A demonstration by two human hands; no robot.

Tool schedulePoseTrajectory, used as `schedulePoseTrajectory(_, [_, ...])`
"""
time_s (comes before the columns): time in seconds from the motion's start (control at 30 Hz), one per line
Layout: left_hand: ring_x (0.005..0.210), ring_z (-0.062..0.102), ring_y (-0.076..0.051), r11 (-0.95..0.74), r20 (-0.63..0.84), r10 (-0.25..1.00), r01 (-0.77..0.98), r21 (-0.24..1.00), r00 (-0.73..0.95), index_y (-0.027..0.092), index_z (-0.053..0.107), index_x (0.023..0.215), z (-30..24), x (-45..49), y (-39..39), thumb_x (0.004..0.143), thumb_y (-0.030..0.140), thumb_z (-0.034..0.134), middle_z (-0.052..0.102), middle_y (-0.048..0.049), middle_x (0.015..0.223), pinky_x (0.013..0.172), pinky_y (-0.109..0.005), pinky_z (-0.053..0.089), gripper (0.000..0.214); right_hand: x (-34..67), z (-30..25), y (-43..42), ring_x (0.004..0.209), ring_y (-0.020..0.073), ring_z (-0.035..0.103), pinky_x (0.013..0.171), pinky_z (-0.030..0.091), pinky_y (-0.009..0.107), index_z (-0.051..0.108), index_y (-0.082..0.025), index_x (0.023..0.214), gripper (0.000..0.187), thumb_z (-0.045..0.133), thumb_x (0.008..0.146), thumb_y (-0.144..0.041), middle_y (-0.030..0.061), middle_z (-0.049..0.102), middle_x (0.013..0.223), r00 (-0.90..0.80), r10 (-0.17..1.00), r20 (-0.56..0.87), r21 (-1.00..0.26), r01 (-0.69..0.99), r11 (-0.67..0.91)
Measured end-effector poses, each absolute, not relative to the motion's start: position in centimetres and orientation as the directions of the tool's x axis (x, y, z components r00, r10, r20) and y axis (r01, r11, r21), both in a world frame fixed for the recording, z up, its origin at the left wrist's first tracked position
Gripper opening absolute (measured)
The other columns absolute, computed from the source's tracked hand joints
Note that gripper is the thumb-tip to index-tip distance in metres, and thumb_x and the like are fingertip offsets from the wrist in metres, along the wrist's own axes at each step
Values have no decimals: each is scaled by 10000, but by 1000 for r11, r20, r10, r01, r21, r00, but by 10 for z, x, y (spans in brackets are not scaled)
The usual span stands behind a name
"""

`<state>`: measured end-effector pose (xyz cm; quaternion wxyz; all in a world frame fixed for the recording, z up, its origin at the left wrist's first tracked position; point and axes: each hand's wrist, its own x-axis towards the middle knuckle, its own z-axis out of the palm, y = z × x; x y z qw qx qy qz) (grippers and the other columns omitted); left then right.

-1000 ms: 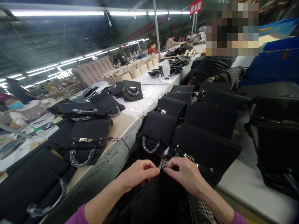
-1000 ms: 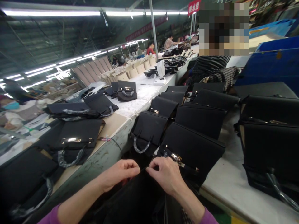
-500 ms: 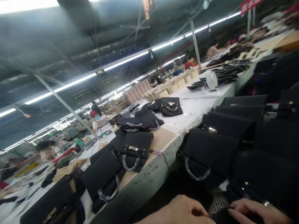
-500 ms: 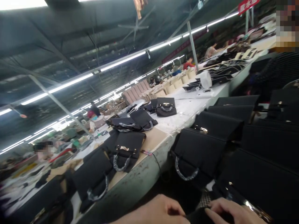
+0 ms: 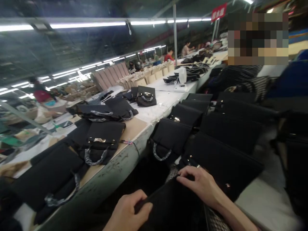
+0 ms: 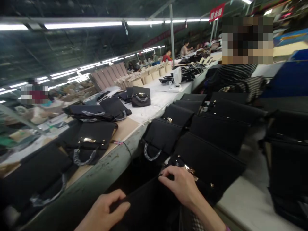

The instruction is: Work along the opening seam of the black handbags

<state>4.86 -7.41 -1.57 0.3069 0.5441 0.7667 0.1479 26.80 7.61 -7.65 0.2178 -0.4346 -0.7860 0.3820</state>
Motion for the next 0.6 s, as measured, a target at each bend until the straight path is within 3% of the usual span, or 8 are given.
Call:
schedulePoseTrajectory(0.13, [578, 497, -138, 384, -302, 922, 683, 622, -244, 185, 565, 662, -36, 45, -79, 834, 413, 513, 536, 31, 583, 558, -222, 365, 291, 270, -73, 76, 916, 212, 660, 870, 425, 337, 682, -262, 707, 151, 654, 813, -365, -40, 747, 961, -563, 826, -9, -818, 479, 318])
schedulePoseTrajectory(0.6, [560, 477, -142, 399, -291, 916, 690, 604, -274, 193, 555, 637, -43, 42, -76, 823, 480, 516, 516, 30, 564, 558, -223, 372, 344, 279, -75, 81, 964, 211, 647, 911, 417, 332, 686, -243, 686, 137, 684, 818, -280, -18, 733, 1025, -661, 750, 25, -871, 353, 341])
